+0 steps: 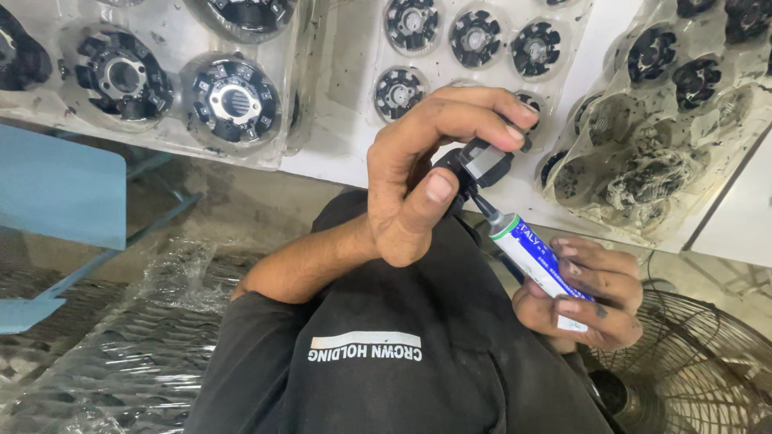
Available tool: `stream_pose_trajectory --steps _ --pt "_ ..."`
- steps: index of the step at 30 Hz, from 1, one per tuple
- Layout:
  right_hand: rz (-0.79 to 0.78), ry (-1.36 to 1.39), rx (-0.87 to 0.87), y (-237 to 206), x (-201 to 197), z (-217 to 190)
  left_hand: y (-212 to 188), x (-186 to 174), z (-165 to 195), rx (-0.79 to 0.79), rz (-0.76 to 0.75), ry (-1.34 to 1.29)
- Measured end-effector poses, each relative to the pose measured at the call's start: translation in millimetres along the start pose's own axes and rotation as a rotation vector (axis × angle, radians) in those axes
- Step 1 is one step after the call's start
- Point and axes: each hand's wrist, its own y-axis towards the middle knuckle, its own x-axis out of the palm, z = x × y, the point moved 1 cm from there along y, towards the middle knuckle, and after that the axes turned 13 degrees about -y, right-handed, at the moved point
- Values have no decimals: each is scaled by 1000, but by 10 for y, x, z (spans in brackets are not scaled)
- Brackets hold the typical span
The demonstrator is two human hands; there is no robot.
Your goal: The person picks black round rotor-like components from blister trays on a workbench and squeezes adhesive from a tube onto each component, rotating the part by hand to reach different spots. They occasionally wipe the tube nozzle with a cloth and place finished parts back into the trays.
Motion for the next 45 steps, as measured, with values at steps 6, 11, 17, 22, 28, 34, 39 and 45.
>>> stream_pose_trajectory --steps 6,11,17,22,28,34,39,45 --pt "-34 24 -24 -11 -49 28 -38 35 -100 -47 28 -120" --pt "36 2 -4 -125 -92 89 -65 46 -176 -43 62 -187" --pt "-47 21 -8 -99 -117 83 -88 63 -204 -40 107 -200" --pt "53 10 -16 -114 -135 107 -100 78 -241 -47 134 -272" --pt "61 -85 61 -45 -102 22 -133 130 -338 -68 219 -619" --pt "278 -107 20 2 -23 29 -222 304 -522 -153 430 -1055" --pt "146 -93 -110 -4 -66 139 -301 338 -609 -231 468 -1116" --pt "28 -119 -81 6 -182 136 -314 318 -639 -270 476 -1182"
